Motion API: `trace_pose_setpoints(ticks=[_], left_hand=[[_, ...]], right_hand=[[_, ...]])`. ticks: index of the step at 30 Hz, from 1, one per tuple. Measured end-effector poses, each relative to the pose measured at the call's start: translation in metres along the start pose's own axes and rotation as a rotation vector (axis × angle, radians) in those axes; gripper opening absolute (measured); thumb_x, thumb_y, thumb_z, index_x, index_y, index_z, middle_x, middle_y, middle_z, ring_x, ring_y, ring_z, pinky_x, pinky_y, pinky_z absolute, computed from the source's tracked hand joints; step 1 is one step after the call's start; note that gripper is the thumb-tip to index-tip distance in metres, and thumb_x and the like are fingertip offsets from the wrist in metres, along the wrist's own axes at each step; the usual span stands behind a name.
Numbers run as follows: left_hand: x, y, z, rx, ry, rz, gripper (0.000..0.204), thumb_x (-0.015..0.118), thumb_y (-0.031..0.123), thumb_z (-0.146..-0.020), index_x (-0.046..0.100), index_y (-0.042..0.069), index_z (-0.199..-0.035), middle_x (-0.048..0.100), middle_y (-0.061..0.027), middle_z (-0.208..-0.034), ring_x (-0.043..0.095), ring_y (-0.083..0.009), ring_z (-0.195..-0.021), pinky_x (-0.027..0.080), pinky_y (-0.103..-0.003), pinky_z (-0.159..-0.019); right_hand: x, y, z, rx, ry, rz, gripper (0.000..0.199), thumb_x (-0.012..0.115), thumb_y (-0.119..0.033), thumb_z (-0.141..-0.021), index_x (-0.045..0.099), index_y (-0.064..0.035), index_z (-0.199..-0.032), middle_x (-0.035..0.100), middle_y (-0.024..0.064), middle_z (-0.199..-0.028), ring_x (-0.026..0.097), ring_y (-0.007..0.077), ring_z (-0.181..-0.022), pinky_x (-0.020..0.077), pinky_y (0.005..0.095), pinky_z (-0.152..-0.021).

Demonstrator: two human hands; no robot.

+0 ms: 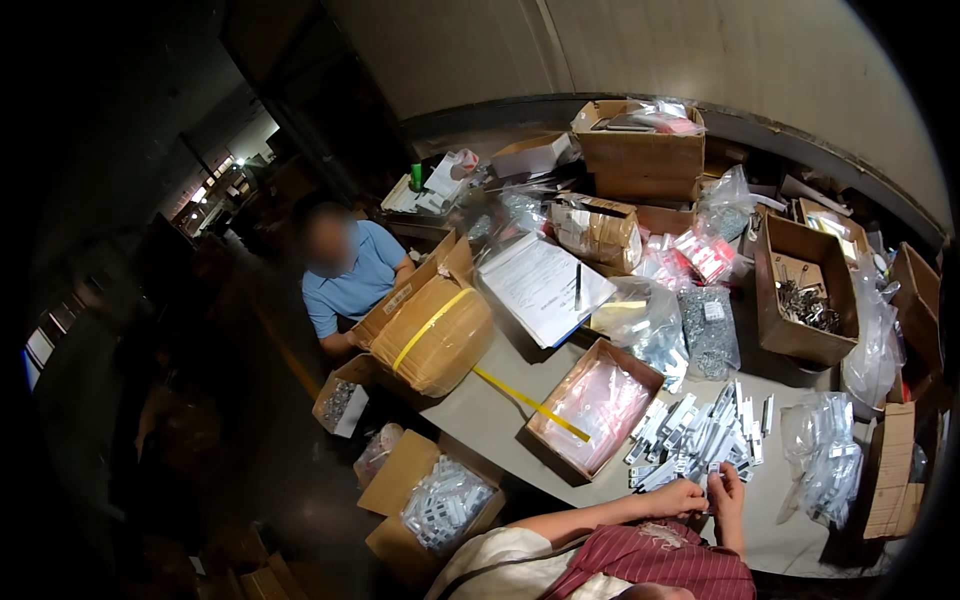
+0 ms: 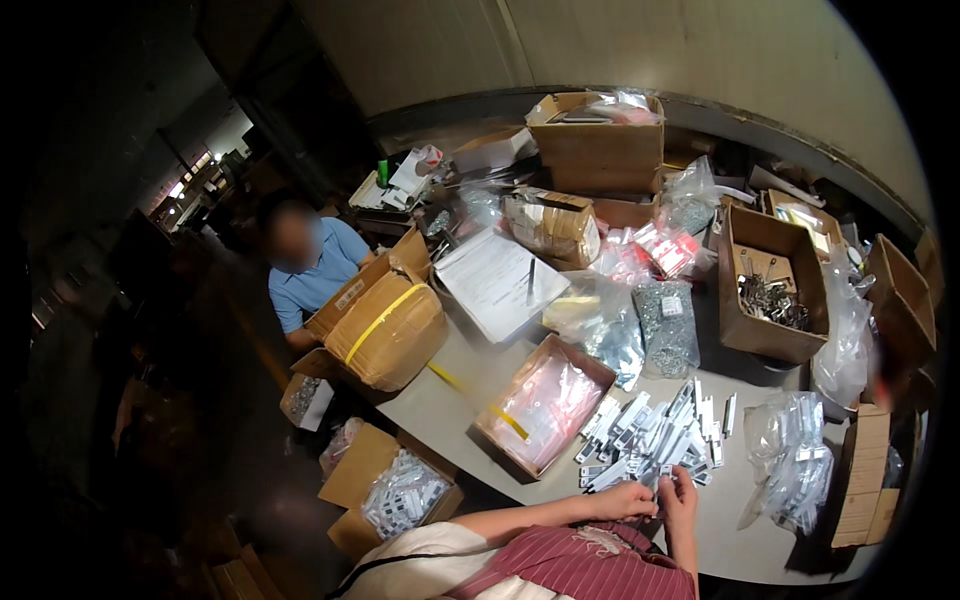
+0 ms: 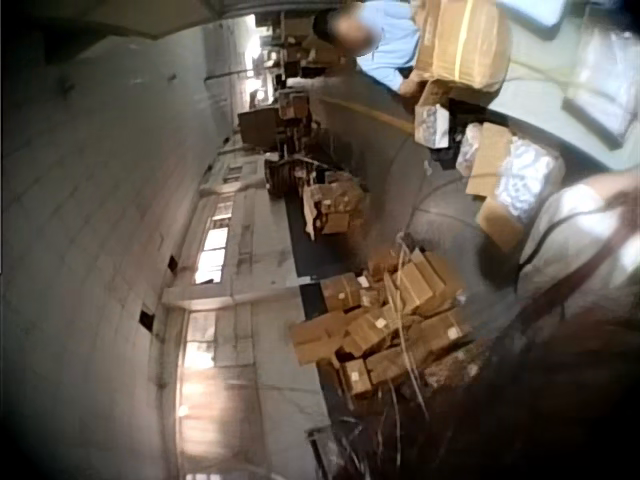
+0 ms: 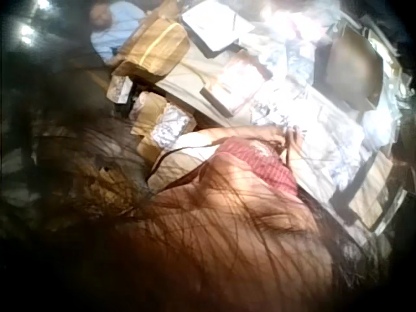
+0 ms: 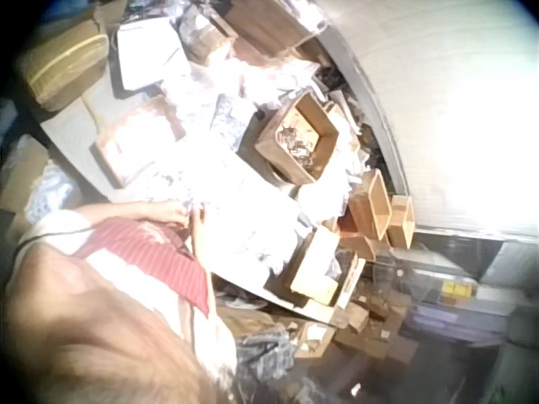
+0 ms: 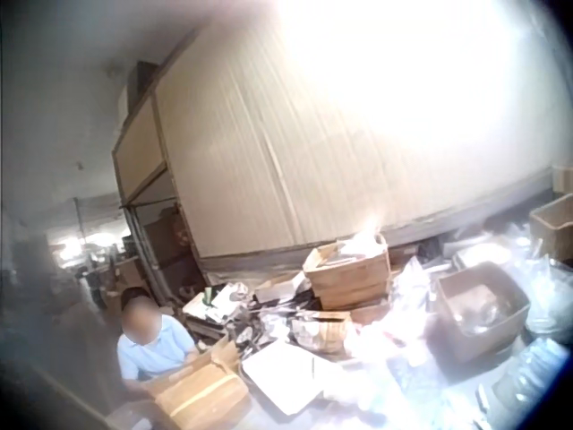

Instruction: The person picks up small white rectangular items from a table, places them into clear plastic bags, and sets the bags down. The person repeats this process with multiple items throughout the clip.

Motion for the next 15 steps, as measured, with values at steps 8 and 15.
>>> trace_pose_setpoints(ticks=[8, 15], left_hand=[[0.009, 0.033, 0.017, 0.24, -0.151, -0.037, 0.025, 0.053, 0.022, -0.097, 0.057, 0.002, -0.081, 0.052, 0.0007, -0.067, 0.04, -0.0052, -0.051, 0.029, -0.023, -0.045], [0.02, 0.073, 0.041, 0.338, -0.301, 0.088, 0.031, 0.055, 0.03, -0.095, 0.057, 0.003, -0.079, 0.053, 0.0011, -0.065, 0.04, -0.0044, -0.048, 0.027, -0.02, -0.044]], right_hand=[[0.022, -0.031, 0.004, 0.043, -0.104, -0.088, 0.035, 0.064, -0.015, -0.092, 0.058, 0.0024, -0.121, 0.061, 0.0009, -0.091, 0.052, 0.0079, -0.079, 0.0416, 0.0233, -0.07], [0.007, -0.024, 0.006, 0.054, -0.01, -0.118, 0.038, 0.066, -0.014, -0.09, 0.059, 0.0071, -0.12, 0.064, 0.004, -0.101, 0.055, 0.0097, -0.084, 0.044, 0.0245, -0.075]])
Point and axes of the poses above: each hand's wrist, its own z-axis away from the middle knuckle, its own x-axis out of the palm, y = z × x, the point moved 8 cm from there along -z, towards the middle knuckle
